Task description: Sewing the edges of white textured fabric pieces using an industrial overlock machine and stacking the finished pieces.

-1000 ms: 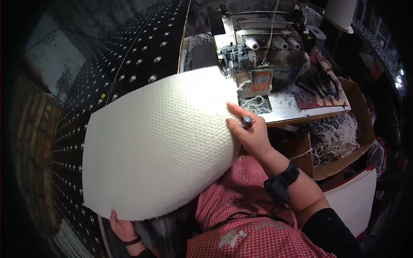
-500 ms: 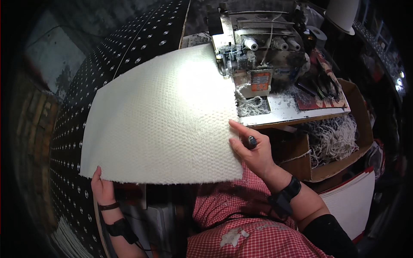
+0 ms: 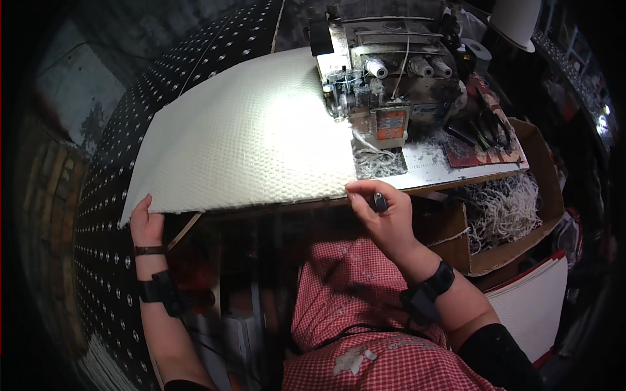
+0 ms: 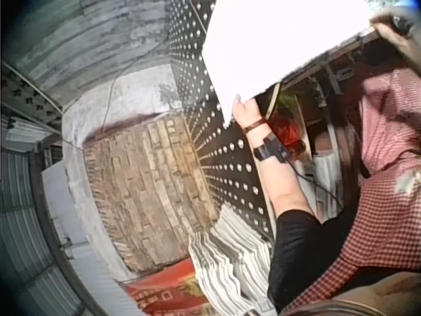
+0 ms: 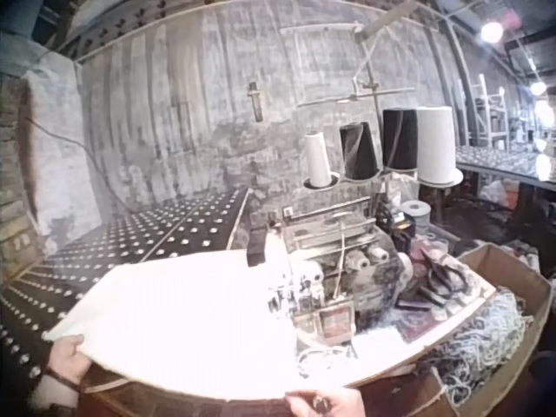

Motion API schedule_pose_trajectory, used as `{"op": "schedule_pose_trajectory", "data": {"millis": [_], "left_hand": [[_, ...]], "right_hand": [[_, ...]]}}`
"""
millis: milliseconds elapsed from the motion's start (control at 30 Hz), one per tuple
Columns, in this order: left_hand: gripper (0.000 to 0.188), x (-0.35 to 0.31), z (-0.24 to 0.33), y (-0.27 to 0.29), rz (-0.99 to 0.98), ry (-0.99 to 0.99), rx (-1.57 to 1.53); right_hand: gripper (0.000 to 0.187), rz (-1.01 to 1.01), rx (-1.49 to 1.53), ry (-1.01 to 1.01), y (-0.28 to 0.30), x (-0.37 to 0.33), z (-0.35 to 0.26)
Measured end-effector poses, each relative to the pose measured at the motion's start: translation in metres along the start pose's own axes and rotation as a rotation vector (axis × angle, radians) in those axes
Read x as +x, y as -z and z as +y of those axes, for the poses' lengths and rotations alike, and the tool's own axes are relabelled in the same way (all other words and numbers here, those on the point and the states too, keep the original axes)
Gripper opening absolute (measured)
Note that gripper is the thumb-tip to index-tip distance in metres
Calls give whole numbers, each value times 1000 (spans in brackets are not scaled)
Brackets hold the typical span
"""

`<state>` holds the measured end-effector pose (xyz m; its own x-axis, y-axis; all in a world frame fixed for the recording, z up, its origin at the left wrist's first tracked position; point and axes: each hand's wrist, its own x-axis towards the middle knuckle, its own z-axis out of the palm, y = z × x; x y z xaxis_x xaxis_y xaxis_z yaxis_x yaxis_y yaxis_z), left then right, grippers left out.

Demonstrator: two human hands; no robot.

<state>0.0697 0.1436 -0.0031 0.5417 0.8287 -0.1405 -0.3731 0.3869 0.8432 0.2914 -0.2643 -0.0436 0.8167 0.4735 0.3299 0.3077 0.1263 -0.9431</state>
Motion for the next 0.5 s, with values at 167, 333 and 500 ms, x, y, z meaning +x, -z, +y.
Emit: {"op": "schedule_pose_trajectory", "data": {"millis": [167,333,500], "left_hand": [[33,38,2,-15,100,30,1],[30,49,-11,-55,-20,-413,1307],[44,64,8,-52,62,-463,1467]], "right_hand": [[8,130,-195,222,-7,34,14],[13,213,-420,120,-6,59,14],[19,207,-527,235,-18,56,10]]}}
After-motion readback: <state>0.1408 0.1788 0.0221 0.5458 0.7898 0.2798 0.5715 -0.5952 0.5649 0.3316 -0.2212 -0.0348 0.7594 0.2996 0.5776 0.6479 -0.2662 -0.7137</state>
